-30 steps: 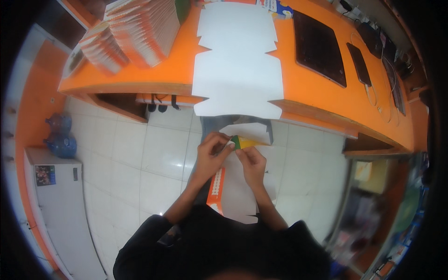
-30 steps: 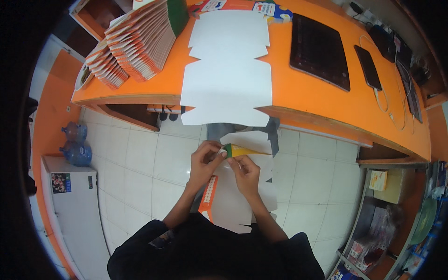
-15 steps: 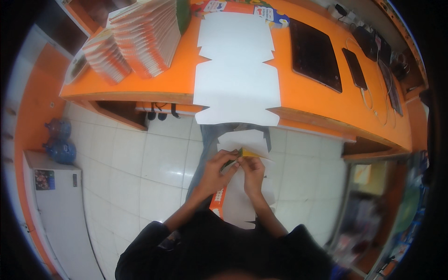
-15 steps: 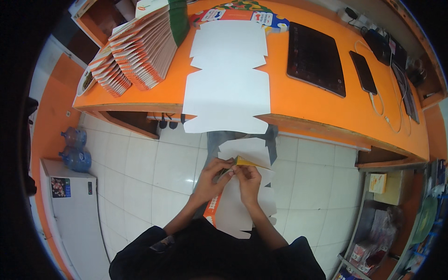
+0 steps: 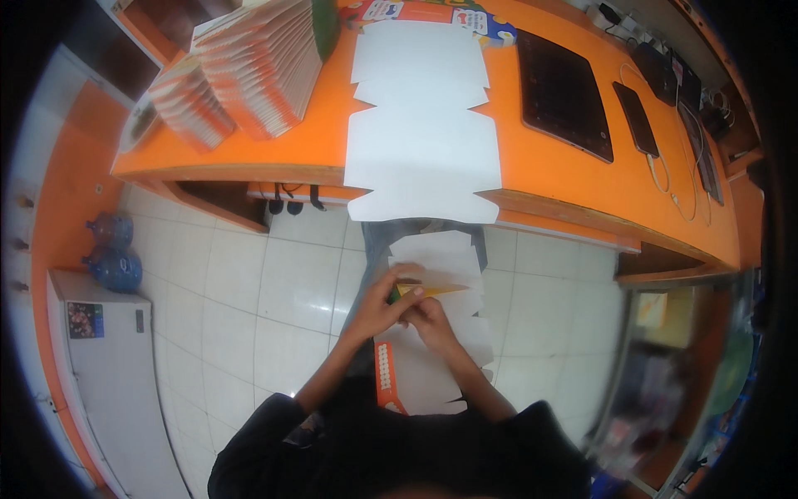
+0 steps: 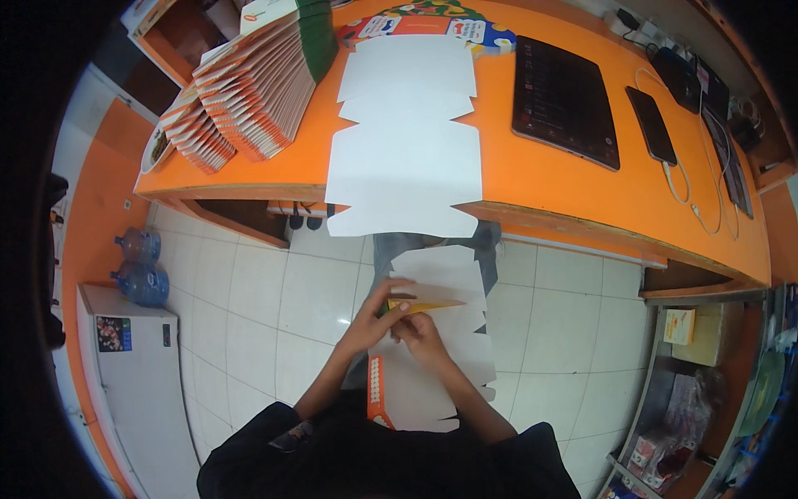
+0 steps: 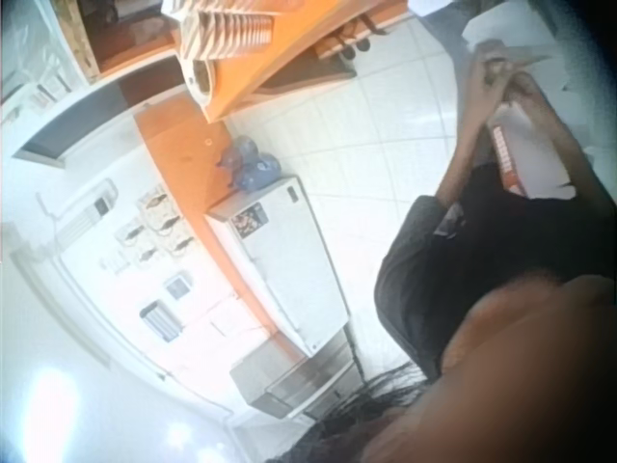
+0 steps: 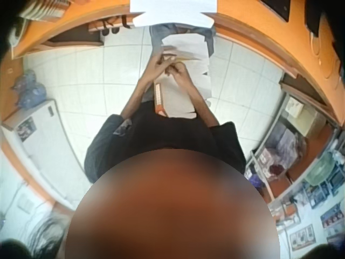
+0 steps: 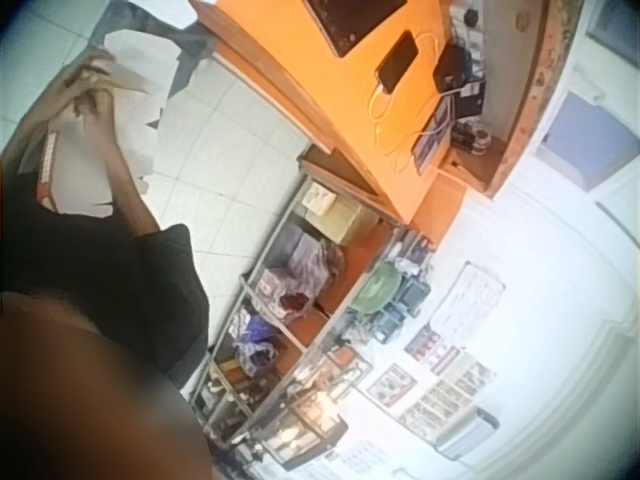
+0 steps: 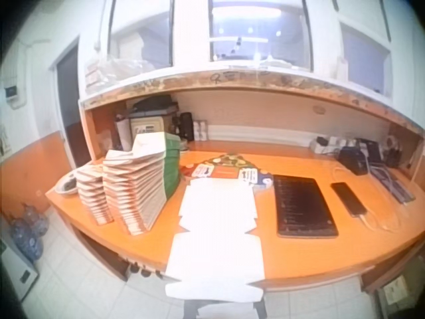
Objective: The person assembles small rectangular boxes from flat cardboard blanks on an orange countertop. They fold the blanks along creases, tuck flaps, and secure the sides to form finished boxes, then place completed units into a stack.
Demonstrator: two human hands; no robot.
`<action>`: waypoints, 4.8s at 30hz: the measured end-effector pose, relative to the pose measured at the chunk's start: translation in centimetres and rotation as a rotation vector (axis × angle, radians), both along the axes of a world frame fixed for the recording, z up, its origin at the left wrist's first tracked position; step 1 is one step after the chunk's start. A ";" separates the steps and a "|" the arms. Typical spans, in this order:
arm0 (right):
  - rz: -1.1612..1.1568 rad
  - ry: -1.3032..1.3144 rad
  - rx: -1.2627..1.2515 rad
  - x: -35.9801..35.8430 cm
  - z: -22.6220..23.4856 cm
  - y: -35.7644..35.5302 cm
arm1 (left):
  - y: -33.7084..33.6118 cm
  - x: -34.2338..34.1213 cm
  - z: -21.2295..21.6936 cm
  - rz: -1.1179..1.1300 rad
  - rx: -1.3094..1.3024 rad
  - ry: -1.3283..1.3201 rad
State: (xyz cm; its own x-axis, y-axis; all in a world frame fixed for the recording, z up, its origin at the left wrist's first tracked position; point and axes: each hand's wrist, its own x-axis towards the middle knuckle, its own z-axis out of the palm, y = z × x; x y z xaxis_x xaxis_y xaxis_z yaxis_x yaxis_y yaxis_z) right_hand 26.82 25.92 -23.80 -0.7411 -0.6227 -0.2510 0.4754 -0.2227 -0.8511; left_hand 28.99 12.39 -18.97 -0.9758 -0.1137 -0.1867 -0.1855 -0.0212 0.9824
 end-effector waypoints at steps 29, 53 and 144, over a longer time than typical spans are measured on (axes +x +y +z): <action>-0.772 0.426 0.282 -3.2 3.4 2.5 | -0.5 -2.4 3.9 0.143 -0.642 0.505; -0.585 0.564 0.045 0.2 5.0 0.0 | 2.8 -1.1 5.0 0.202 -0.070 0.519; -0.448 0.395 0.282 -3.2 3.8 3.5 | 2.1 1.0 -2.0 -0.211 -0.773 0.238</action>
